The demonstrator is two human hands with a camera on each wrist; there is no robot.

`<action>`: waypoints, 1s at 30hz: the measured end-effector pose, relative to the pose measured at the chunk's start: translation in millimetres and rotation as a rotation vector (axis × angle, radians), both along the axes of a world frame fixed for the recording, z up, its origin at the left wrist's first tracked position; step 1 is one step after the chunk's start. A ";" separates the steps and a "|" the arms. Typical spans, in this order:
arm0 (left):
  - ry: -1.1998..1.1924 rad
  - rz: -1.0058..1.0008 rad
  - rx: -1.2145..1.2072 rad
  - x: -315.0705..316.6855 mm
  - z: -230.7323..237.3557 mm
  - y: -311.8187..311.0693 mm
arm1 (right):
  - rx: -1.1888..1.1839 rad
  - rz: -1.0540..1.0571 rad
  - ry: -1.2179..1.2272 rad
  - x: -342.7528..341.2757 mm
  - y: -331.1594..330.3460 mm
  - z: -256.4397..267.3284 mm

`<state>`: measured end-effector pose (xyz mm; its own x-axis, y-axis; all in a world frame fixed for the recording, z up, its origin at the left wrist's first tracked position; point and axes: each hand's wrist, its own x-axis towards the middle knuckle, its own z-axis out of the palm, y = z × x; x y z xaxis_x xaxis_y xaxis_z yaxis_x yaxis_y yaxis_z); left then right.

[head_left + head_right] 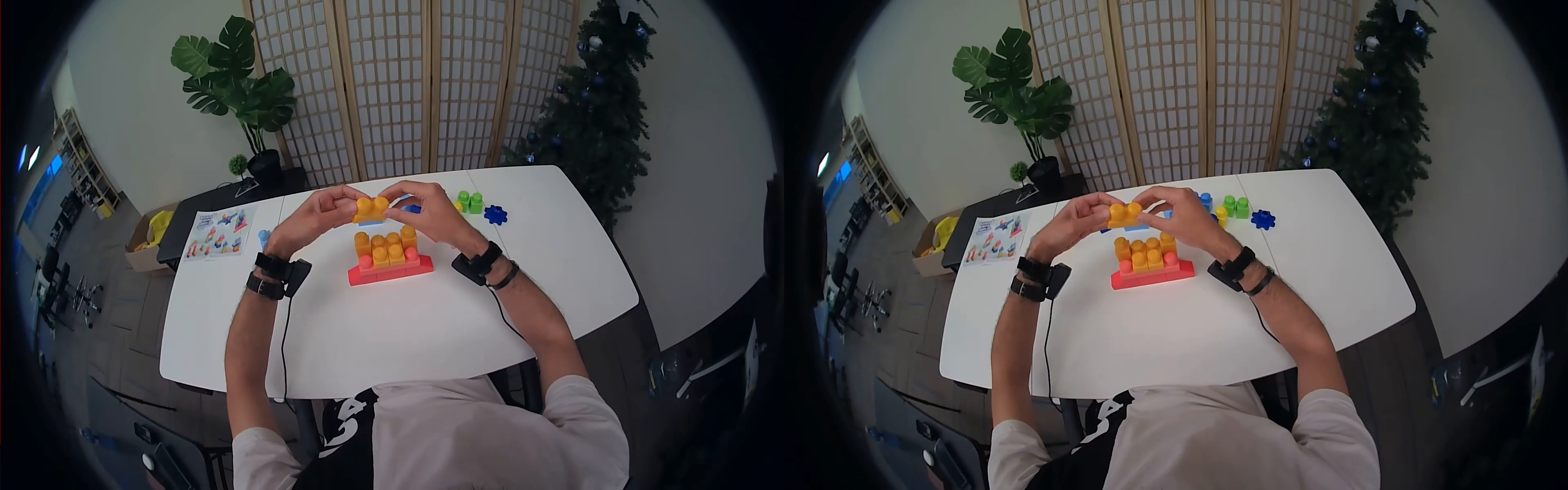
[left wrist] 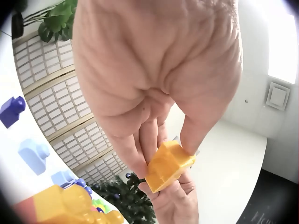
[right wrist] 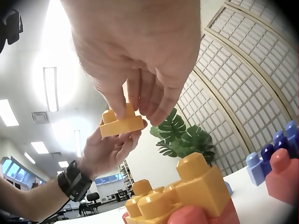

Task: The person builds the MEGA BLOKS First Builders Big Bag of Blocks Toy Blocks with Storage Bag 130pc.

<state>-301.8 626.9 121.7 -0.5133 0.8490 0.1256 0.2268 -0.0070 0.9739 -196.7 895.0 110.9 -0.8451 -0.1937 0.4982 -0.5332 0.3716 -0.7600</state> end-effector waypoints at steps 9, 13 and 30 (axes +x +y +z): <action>0.499 0.195 -0.075 19.1 -27.0 5.2 | 0.238 0.001 0.014 -9.7 13.5 -35.9; 0.605 0.233 -0.108 25.0 -42.0 8.3 | 0.209 0.028 -0.034 -5.2 14.7 -39.7; 0.943 0.228 -0.356 59.6 -62.3 17.5 | 0.622 -0.036 0.191 19.6 2.3 -61.1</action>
